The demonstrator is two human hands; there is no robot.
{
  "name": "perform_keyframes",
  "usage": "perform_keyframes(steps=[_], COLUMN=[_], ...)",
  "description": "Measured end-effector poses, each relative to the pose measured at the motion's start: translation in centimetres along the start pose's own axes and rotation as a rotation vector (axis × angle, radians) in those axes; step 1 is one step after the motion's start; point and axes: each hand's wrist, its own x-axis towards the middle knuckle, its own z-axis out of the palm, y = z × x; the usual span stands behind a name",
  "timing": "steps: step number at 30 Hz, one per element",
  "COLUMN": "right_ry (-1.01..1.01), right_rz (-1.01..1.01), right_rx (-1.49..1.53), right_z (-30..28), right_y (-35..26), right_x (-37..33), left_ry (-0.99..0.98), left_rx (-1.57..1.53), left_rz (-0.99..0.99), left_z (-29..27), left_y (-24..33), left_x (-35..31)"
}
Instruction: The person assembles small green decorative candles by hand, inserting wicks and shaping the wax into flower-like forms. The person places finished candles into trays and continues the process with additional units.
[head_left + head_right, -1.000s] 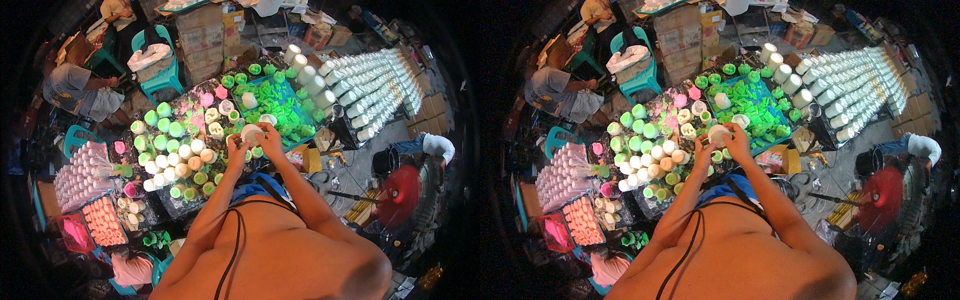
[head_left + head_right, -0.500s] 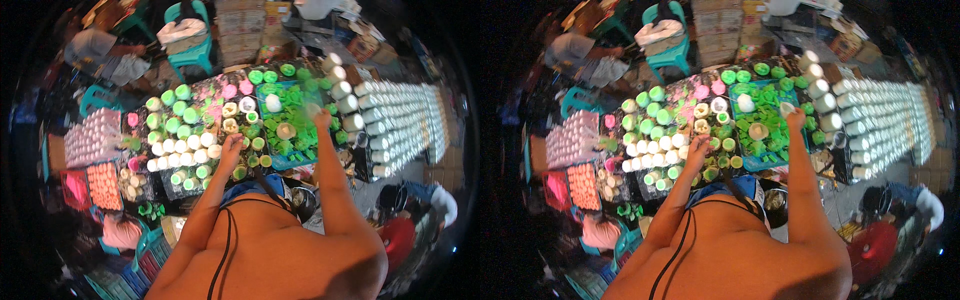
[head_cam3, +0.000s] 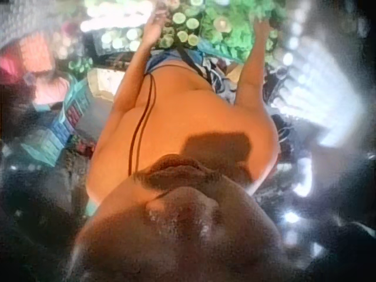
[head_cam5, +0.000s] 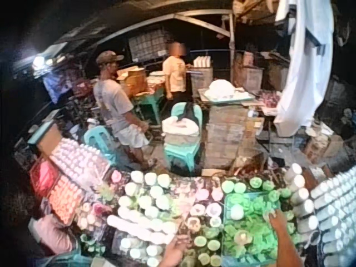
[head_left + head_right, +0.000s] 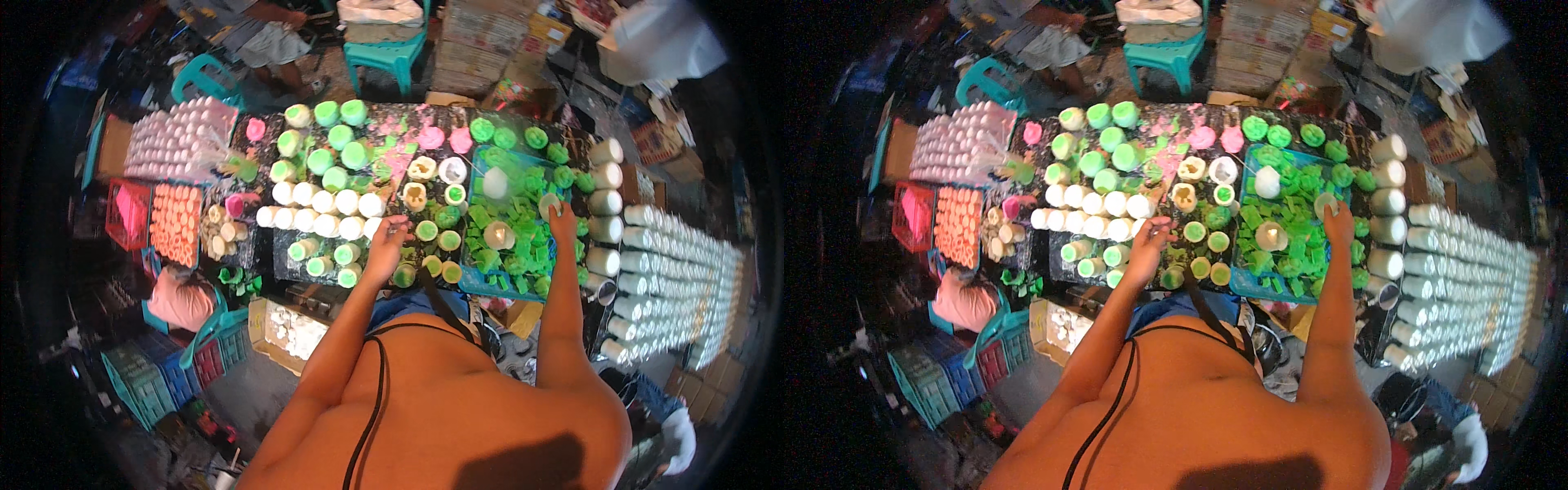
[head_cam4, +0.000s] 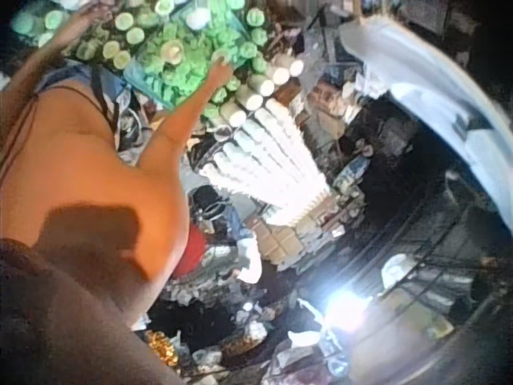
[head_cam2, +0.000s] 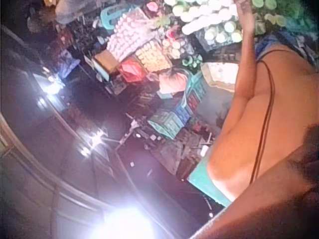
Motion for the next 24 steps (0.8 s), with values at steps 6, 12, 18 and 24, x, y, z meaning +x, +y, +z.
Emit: perform_keyframes(steps=[6,12,18,24], right_ry=[0.081,-0.187,-0.361,-0.396], right_rz=[-0.306,-1.018,-1.443,-1.370], right_rx=[-0.203,0.348,-0.488,-0.581], right_z=[-2.8,4.3,13.8,17.3], right_y=[-12.4,-35.3,-46.5,-49.2], right_x=[0.5,-4.2,-7.0,-7.6], left_ry=[0.100,0.260,0.379,0.547], left_rx=[-0.085,-0.120,-0.177,-0.114], left_rz=[0.048,0.005,0.060,0.130], left_z=[-0.9,-1.9,-3.0,-5.0], left_y=[-0.8,0.3,-0.6,-4.3], left_x=[-1.2,-4.1,-7.9,-10.7])
